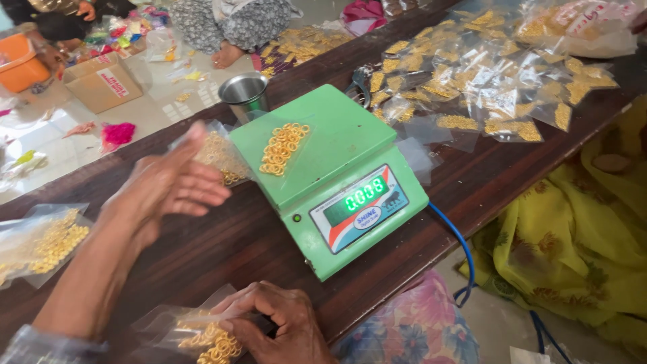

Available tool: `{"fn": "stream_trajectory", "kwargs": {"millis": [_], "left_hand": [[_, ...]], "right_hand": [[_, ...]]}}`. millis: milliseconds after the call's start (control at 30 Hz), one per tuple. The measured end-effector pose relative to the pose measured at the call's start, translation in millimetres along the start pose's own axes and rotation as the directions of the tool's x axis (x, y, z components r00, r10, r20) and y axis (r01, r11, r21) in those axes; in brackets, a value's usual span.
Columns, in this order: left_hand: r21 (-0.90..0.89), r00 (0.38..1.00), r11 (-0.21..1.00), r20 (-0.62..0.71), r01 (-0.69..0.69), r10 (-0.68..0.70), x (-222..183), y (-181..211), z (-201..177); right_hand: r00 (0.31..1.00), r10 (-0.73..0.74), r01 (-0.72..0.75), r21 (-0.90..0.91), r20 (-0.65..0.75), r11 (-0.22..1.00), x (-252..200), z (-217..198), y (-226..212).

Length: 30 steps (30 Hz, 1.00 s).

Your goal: The person counts small gold-colored jewelry components and places them into small clear plastic bags. They weigh the filled bags on a digital bench scale, adjust the contents, and set the packed bags aside on the table with other completed bags.

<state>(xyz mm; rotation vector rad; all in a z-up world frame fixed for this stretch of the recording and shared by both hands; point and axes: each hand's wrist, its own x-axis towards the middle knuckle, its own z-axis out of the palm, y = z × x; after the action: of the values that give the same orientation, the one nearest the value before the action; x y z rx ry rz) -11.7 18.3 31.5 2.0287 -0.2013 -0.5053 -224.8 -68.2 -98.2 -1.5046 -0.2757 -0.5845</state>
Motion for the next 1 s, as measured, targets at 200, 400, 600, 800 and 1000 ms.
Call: {"fn": "stream_trajectory", "kwargs": {"millis": [200, 400, 600, 800, 1000], "left_hand": [[-0.122, 0.988, 0.988, 0.112, -0.091, 0.105, 40, -8, 20], [-0.268, 0.901, 0.885, 0.109, -0.379, 0.419, 37, -13, 1], [-0.336, 0.677, 0.701, 0.205, -0.629, 0.706, 0, -21, -62], [-0.386, 0.706, 0.755, 0.291, -0.531, 0.646, -25, -55, -82], [-0.312, 0.772, 0.829, 0.316, -0.464, 0.551, -31, -89, -84]], "right_hand": [[0.999, -0.052, 0.051, 0.058, 0.014, 0.997, 0, 5, 5], [1.000, -0.022, 0.021, 0.059, 0.014, 0.998, 4, 8, 4], [1.000, -0.005, 0.004, -0.037, -0.027, 0.999, -1, 11, 15], [0.949, 0.295, -0.294, 0.032, -0.113, 0.955, -4, 17, 9], [0.928, 0.331, -0.331, 0.030, -0.170, 0.943, -2, 23, -4]]}}
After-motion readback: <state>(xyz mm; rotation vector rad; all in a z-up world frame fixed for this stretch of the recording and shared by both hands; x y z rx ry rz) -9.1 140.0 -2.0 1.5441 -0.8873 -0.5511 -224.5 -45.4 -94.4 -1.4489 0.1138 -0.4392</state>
